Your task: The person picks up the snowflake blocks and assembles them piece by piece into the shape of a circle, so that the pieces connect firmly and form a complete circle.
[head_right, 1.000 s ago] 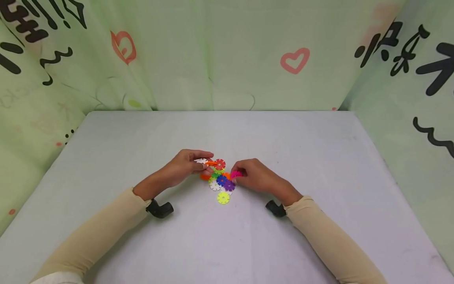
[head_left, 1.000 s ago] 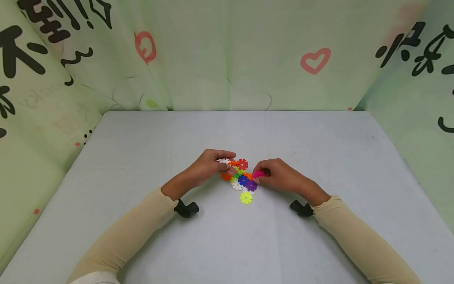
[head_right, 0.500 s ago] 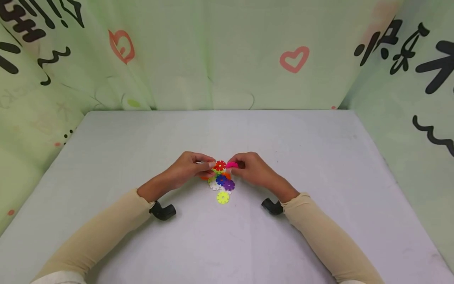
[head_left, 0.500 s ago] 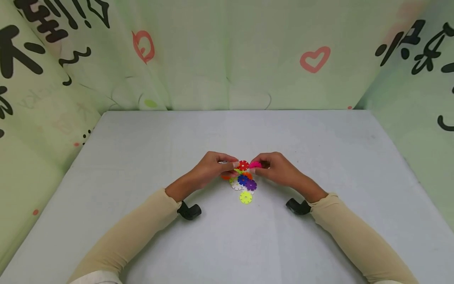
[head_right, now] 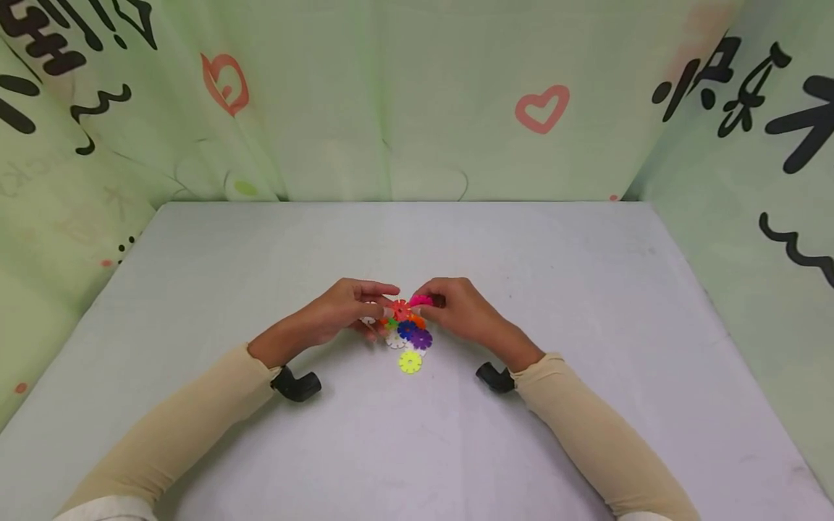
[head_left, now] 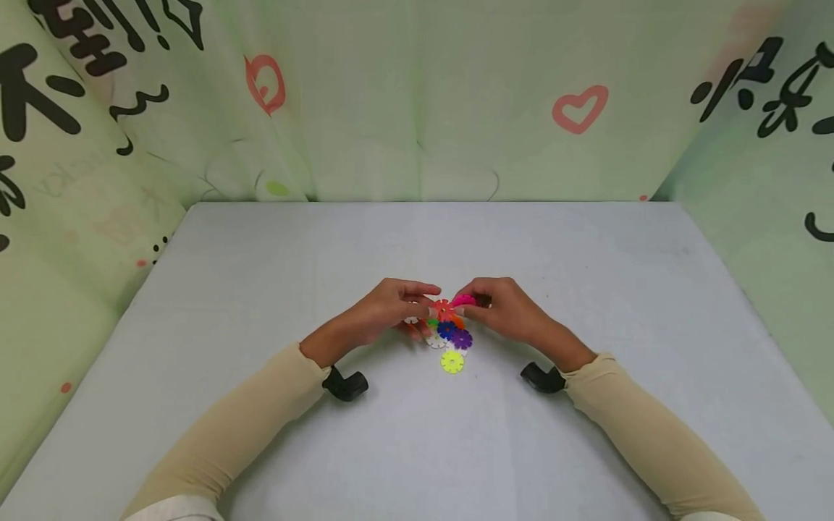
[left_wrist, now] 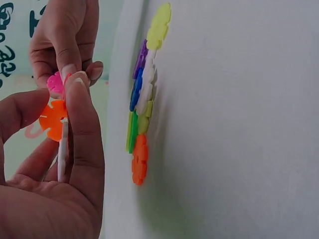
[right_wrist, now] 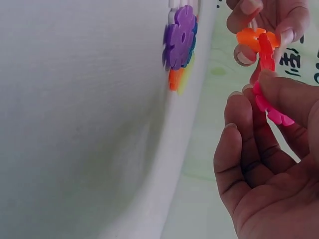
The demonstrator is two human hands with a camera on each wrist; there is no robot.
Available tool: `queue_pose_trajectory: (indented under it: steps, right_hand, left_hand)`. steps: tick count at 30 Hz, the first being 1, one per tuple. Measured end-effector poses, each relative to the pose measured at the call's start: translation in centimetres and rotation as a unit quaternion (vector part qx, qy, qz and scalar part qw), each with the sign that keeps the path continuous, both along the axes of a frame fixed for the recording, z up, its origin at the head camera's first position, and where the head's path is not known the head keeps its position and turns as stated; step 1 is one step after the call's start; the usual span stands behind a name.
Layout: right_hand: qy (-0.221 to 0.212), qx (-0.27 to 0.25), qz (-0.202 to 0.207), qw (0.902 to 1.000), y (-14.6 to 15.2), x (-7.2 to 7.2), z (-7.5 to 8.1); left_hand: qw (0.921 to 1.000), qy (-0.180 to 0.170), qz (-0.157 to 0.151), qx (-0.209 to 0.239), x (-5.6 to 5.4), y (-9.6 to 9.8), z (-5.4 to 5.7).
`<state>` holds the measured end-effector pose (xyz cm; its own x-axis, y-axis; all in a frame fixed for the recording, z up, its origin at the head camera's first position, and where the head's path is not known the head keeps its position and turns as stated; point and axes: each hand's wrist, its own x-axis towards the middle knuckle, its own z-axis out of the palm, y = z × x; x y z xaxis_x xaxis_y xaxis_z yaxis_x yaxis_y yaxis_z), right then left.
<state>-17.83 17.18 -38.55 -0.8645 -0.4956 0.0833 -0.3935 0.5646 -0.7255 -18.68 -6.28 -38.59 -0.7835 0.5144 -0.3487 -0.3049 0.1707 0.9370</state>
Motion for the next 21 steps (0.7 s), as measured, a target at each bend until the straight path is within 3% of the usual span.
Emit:
queue_pose_trajectory:
  steps: [5, 13, 16, 21]
  right_hand:
    - [0.023, -0.019, 0.006, 0.9995, 0.02, -0.18, -0.1]
    - [0.047, -0.016, 0.01, 0.9987, 0.16, -0.14, -0.07]
    - [0.049, -0.003, -0.021, 0.9986, -0.03, 0.04, 0.06]
    - [0.028, 0.013, -0.081, 0.9962, -0.45, 0.27, 0.55]
  left_hand:
    - [0.9991, -0.018, 0.037, -0.011, -0.03, 0.13, 0.27]
    - [0.9905, -0.07, 0.115, 0.026, -0.22, 0.13, 0.24]
    - [0.9868, -0.086, 0.134, 0.03, -0.38, 0.06, 0.15]
    - [0.9883, -0.082, 0.129, 0.008, -0.37, 0.11, 0.18]
